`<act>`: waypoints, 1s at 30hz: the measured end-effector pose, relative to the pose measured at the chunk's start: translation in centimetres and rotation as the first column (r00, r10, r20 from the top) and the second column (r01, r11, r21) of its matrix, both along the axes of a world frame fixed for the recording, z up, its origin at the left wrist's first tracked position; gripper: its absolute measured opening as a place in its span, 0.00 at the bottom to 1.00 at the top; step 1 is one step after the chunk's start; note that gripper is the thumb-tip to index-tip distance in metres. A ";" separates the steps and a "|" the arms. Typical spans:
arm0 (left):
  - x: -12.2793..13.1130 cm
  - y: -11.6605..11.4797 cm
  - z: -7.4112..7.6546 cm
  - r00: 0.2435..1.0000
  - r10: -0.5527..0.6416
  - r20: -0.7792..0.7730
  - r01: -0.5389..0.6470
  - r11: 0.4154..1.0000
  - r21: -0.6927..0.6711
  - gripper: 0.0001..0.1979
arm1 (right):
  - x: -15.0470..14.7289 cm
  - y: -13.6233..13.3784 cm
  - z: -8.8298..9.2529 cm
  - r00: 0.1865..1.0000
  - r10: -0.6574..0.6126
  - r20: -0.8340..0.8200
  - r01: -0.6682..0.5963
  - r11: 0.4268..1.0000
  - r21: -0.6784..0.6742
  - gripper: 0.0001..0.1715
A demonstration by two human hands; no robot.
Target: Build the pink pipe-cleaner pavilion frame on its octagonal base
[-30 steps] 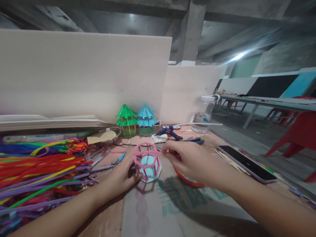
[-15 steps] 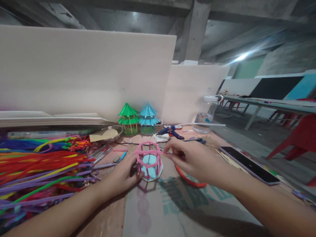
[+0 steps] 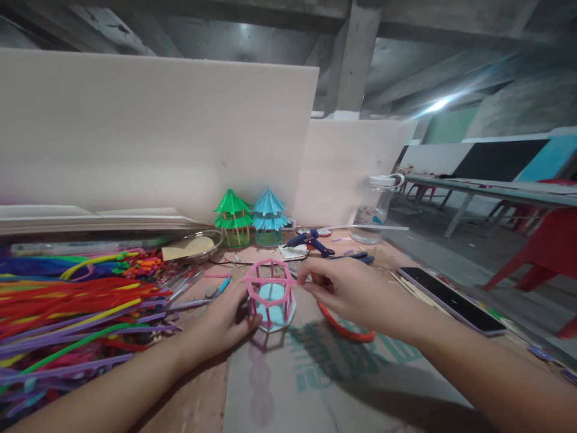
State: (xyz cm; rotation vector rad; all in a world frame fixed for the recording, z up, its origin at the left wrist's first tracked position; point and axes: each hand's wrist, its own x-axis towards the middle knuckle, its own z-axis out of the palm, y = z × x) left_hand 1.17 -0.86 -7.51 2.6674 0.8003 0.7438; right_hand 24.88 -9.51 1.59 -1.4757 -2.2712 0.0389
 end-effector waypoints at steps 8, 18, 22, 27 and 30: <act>-0.2 0.1 -0.1 1.000 0.000 -0.005 0.000 1.000 0.015 0.19 | 0.5 0.7 -0.6 1.000 0.003 -0.005 -0.003 1.000 0.024 0.09; 0.1 -0.2 0.2 1.000 -0.008 0.023 0.008 1.000 0.007 0.17 | 0.7 1.0 -0.9 0.999 0.022 -0.028 -0.022 1.000 0.005 0.10; 0.0 -0.1 0.2 1.000 0.005 0.021 -0.005 1.000 -0.005 0.17 | 0.7 1.1 -0.7 0.999 0.010 -0.051 -0.013 0.998 -0.064 0.10; 0.0 -0.2 0.3 1.000 0.004 0.017 -0.004 1.000 -0.025 0.15 | 1.0 0.7 0.1 0.995 0.001 -0.099 -0.008 0.997 -0.077 0.08; 0.1 -0.3 0.4 0.999 -0.010 0.045 0.012 0.999 -0.045 0.14 | 1.7 0.8 0.5 0.997 0.008 -0.073 -0.012 0.998 -0.057 0.10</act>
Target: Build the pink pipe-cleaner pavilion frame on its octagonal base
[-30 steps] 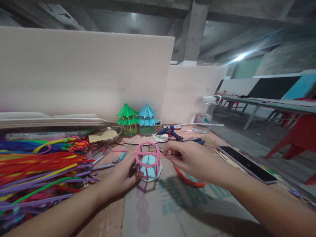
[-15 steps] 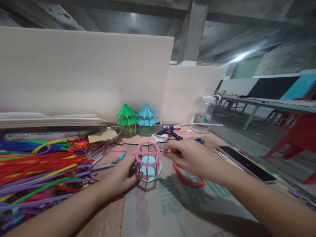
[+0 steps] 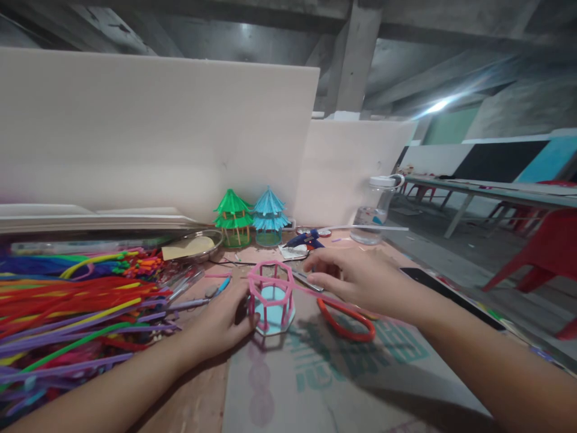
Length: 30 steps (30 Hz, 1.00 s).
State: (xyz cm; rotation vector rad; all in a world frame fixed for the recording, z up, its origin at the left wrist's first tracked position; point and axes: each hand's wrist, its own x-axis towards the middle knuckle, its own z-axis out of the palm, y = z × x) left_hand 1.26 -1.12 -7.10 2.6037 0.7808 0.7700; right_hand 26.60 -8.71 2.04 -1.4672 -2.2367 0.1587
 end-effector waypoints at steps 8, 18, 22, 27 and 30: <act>0.0 0.4 -0.2 1.000 0.021 0.017 -0.020 0.999 -0.039 0.14 | 0.6 0.6 -0.2 0.999 0.034 -0.028 -0.034 0.999 -0.016 0.11; 0.1 0.1 0.0 1.000 -0.004 0.025 0.005 1.000 -0.030 0.19 | -0.9 0.3 -0.7 0.993 -0.018 -0.115 0.011 0.998 -0.061 0.19; 0.1 0.0 0.2 1.000 -0.001 0.028 0.001 1.000 -0.003 0.18 | -0.7 0.3 -0.9 0.988 -0.006 -0.157 -0.005 0.998 -0.069 0.18; 0.0 0.4 -0.3 0.999 0.040 0.001 -0.040 0.999 -0.027 0.15 | 0.2 -0.1 -0.2 0.996 -0.007 -0.087 0.009 1.000 0.023 0.11; 0.0 0.6 -0.4 0.999 0.045 -0.001 -0.045 0.998 -0.036 0.15 | 0.4 -0.1 0.0 0.999 -0.018 -0.030 0.019 0.999 0.050 0.11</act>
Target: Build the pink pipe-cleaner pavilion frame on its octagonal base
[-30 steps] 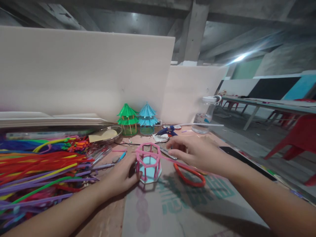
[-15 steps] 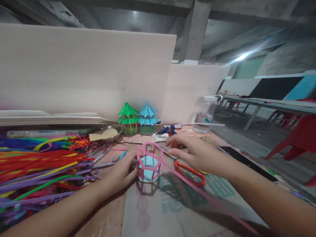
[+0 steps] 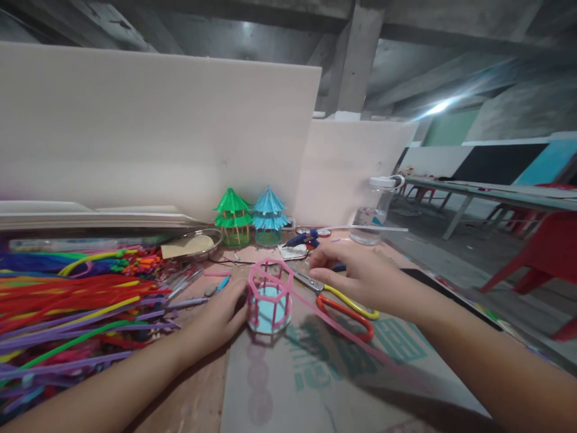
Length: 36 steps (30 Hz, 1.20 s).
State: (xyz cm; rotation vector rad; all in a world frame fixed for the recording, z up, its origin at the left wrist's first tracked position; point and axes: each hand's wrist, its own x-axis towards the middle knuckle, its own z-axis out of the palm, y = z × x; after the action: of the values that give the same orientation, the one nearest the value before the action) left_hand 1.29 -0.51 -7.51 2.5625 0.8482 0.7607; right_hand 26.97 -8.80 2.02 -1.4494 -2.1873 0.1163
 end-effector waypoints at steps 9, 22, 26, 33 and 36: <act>0.0 0.6 0.1 0.998 0.023 0.057 -0.021 0.999 -0.032 0.18 | 2.9 2.0 -0.2 0.946 -0.076 0.314 0.134 0.977 -0.166 0.10; -1.1 -0.2 -0.3 0.998 0.040 -0.047 -0.047 0.986 -0.161 0.46 | 2.8 1.7 -4.3 0.937 -0.131 0.323 0.226 0.934 -0.277 0.21; -0.3 -0.3 -0.2 0.999 0.045 0.018 -0.042 0.986 -0.161 0.46 | 3.3 2.0 -5.1 0.947 -0.089 0.310 0.189 0.932 -0.310 0.26; 0.0 0.2 -0.7 0.987 0.059 0.147 -0.036 0.987 -0.155 0.36 | 2.0 1.8 -5.1 0.905 -0.147 0.399 0.279 0.914 -0.294 0.28; -0.1 0.3 -0.6 0.971 0.137 0.198 -0.085 0.964 -0.250 0.29 | 2.3 1.9 -4.8 0.909 -0.209 0.360 0.323 0.899 -0.295 0.19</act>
State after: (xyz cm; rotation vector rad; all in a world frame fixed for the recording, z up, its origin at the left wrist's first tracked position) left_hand 1.20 -0.25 -8.10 2.1908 0.9563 0.8894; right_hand 29.23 -6.93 -2.82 -2.0900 -2.2673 0.1920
